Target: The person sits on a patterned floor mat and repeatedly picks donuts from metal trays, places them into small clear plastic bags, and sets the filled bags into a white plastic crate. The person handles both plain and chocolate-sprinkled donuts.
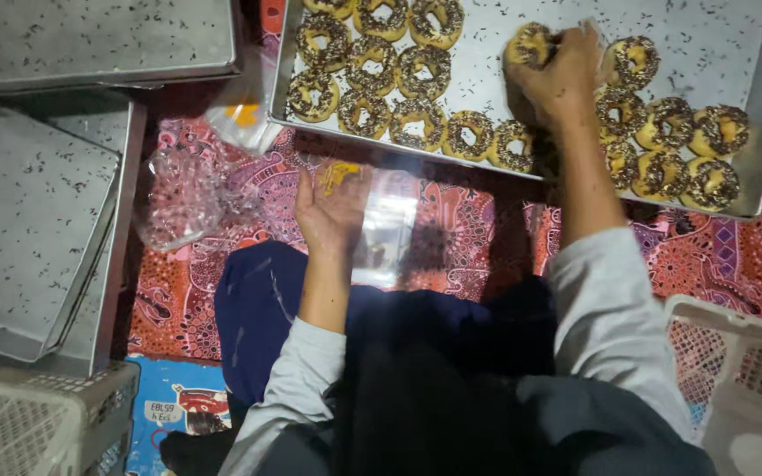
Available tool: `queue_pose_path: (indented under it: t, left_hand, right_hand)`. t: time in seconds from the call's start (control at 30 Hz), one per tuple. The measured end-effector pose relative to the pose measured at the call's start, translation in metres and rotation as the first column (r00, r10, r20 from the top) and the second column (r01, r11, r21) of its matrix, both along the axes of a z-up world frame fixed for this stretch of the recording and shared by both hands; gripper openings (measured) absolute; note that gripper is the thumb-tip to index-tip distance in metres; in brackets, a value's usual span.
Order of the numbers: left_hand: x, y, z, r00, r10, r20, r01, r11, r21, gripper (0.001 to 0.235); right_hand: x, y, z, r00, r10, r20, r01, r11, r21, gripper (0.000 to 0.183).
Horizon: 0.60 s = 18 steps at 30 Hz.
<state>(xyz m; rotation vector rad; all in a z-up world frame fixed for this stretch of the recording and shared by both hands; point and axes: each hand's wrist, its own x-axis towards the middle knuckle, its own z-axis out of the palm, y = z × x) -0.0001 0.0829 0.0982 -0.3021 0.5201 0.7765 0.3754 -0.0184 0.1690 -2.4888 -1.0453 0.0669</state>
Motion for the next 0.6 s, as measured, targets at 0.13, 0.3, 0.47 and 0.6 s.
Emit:
queue_pose_path:
  t: [0.13, 0.3, 0.47, 0.6]
  left_hand:
    - [-0.013, 0.012, -0.012, 0.987, -0.035, -0.156, 0.055, 0.991, 0.123, 0.052]
    - [-0.007, 0.000, -0.003, 0.982, 0.092, 0.163, -0.148, 0.914, 0.378, 0.044]
    - [0.008, -0.026, 0.032, 0.978, 0.159, 0.132, -0.206, 0.807, 0.554, 0.051]
    - [0.019, -0.066, 0.063, 0.999, -0.048, 0.025, 0.024, 0.811, 0.584, 0.065]
  right_hand:
    - [-0.103, -0.007, 0.058, 0.716, 0.033, -0.697, 0.069, 0.991, 0.118, 0.082]
    - [-0.223, -0.047, 0.083, 0.655, 0.583, -0.481, -0.325, 0.792, 0.517, 0.066]
    - [-0.280, -0.047, 0.099, 0.915, 0.358, -0.188, -0.275, 0.892, 0.359, 0.065]
    - [-0.298, -0.032, 0.104, 0.948, 0.302, 0.101, -0.317, 0.865, 0.390, 0.066]
